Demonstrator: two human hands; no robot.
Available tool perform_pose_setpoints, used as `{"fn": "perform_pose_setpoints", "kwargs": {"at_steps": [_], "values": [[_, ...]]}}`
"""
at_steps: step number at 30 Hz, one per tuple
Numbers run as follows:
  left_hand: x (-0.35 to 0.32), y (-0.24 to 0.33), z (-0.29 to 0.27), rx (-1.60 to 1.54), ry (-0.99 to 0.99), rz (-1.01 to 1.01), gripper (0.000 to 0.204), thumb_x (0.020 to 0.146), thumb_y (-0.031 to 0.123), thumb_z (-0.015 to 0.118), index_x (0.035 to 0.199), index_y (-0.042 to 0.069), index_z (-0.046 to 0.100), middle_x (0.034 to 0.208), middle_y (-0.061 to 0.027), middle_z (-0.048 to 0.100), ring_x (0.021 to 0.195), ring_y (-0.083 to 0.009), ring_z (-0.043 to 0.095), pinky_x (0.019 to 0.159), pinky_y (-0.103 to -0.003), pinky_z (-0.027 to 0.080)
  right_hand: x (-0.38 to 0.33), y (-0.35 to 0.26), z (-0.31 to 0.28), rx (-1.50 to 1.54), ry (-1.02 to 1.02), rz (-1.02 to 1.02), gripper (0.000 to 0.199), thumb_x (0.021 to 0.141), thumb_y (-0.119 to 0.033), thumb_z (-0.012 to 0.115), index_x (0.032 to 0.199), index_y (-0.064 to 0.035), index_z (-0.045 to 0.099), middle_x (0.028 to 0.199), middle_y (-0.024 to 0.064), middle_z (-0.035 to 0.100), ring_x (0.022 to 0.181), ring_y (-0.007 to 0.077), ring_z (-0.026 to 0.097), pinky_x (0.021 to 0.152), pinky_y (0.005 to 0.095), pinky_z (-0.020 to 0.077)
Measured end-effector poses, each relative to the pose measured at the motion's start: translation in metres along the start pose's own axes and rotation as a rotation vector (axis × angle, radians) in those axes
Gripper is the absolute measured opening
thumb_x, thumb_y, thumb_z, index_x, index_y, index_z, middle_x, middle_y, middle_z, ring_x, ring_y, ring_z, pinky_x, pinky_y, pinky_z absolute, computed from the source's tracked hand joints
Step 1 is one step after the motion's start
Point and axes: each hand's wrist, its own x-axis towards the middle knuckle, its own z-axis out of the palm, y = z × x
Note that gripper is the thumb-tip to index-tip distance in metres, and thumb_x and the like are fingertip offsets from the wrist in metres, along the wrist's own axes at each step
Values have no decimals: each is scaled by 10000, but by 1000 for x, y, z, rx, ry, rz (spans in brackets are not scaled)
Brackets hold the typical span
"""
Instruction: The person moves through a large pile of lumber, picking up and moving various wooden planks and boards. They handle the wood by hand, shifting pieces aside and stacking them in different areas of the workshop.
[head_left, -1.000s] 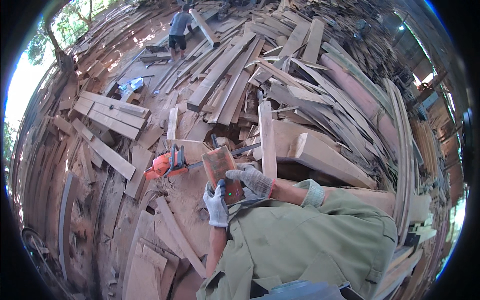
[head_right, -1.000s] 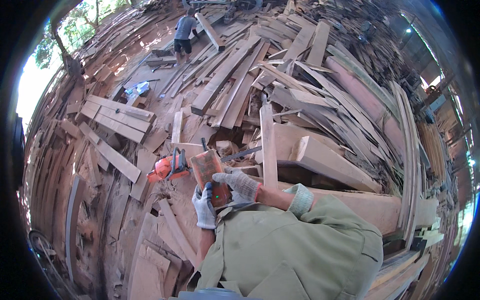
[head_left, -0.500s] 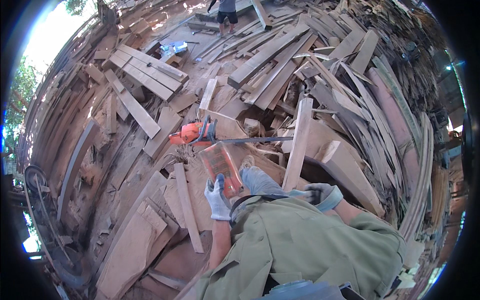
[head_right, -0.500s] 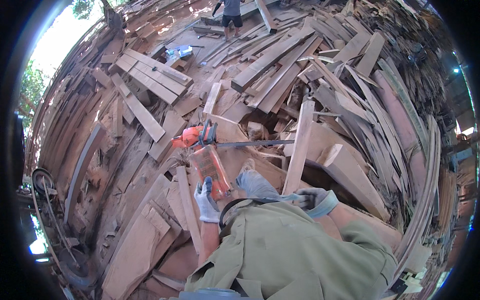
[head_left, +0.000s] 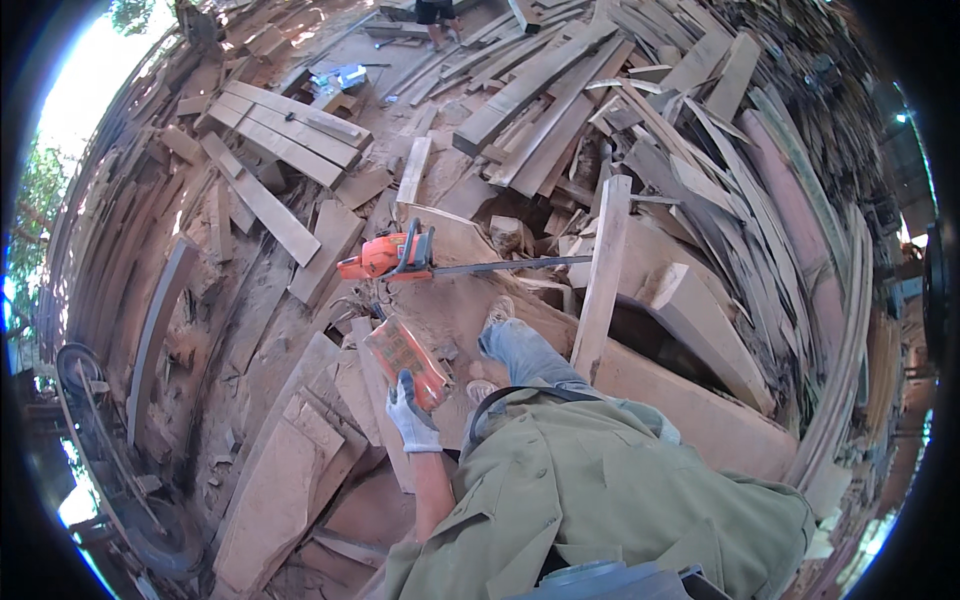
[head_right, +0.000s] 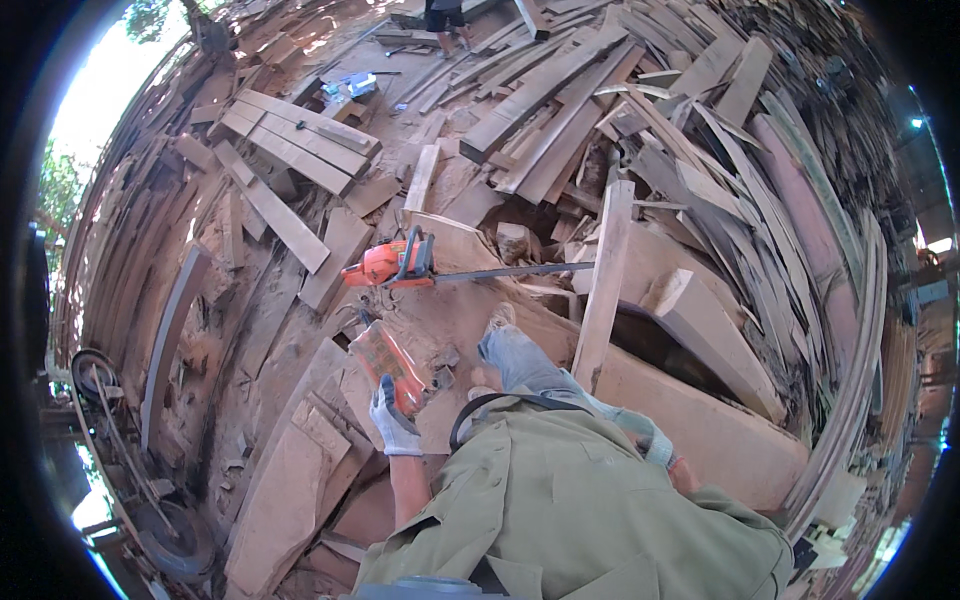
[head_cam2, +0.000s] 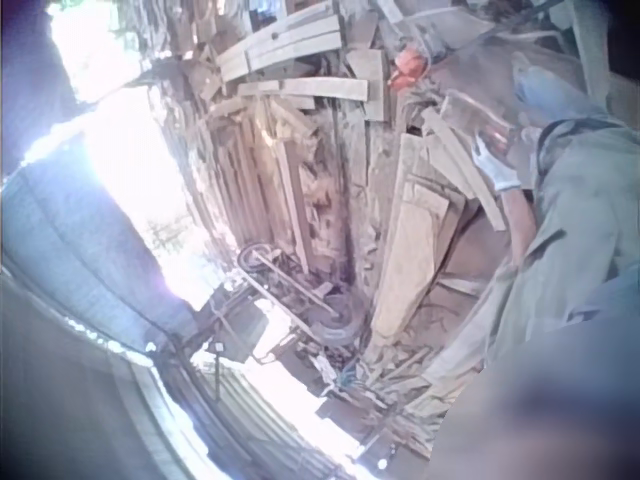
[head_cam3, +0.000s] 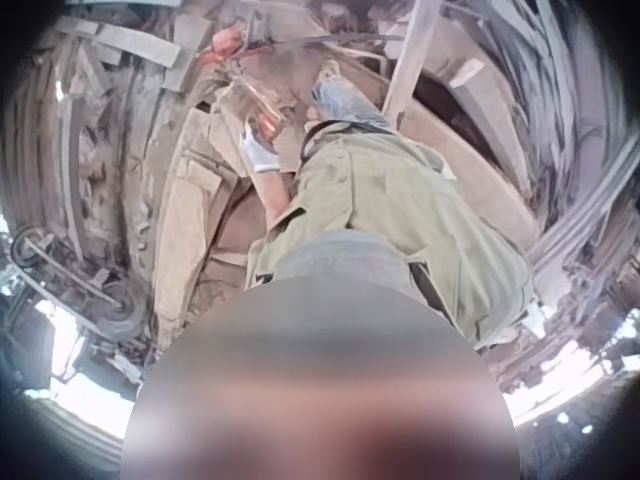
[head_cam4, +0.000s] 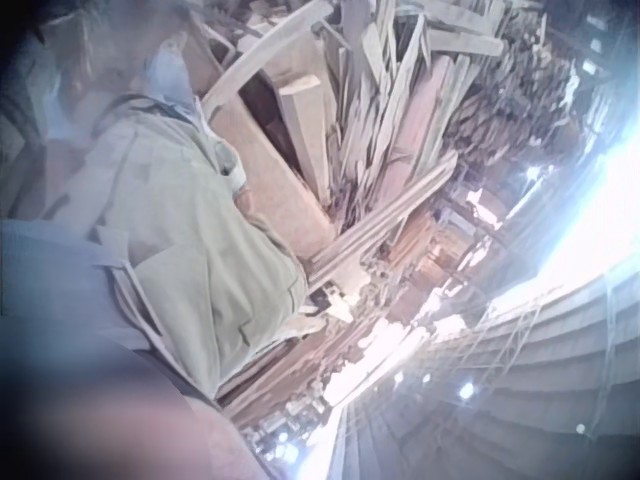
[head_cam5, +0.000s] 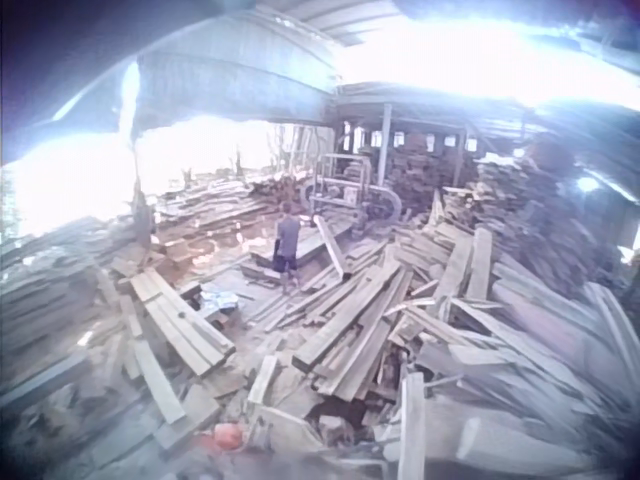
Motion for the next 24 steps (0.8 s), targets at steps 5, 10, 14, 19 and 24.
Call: {"fn": "perform_pose_setpoints", "kwargs": {"at_steps": [5,10,14,19,24], "values": [[5,-7,5,74,-15,-83,266,872,263,683,983,33,609,856,-11,592,733,-91,544,623,-262,458,14,3,-12,119,0,13,117,861,-107,554,767,-69,611,653,27,582,543,157,557,507,299,462],[14,-16,14,91,24,-194,242,868,264,690,949,53,602,836,-2,579,709,-84,529,609,-250,447,46,-28,-11,185,-42,41,116,851,-99,561,746,-74,603,638,13,563,547,156,549,511,302,458],[32,-15,29,117,88,-241,277,855,274,702,982,50,596,848,-15,584,733,-118,569,602,-285,491,100,-108,-2,99,-166,-32,119,843,-93,566,729,-79,597,626,1,548,551,156,544,514,304,456],[60,12,68,141,190,-209,308,850,291,696,1012,52,587,878,-40,595,703,-154,599,498,-307,504,139,-399,17,-970,33,-665,145,842,-165,565,708,-110,575,631,1,529,563,170,529,530,334,445],[70,58,106,194,220,-86,269,882,255,658,1011,22,618,893,-41,600,731,-126,575,619,-282,484,59,-793,68,-1096,475,-983,229,846,-322,528,681,-163,525,612,-7,513,493,154,489,450,320,373]]}}
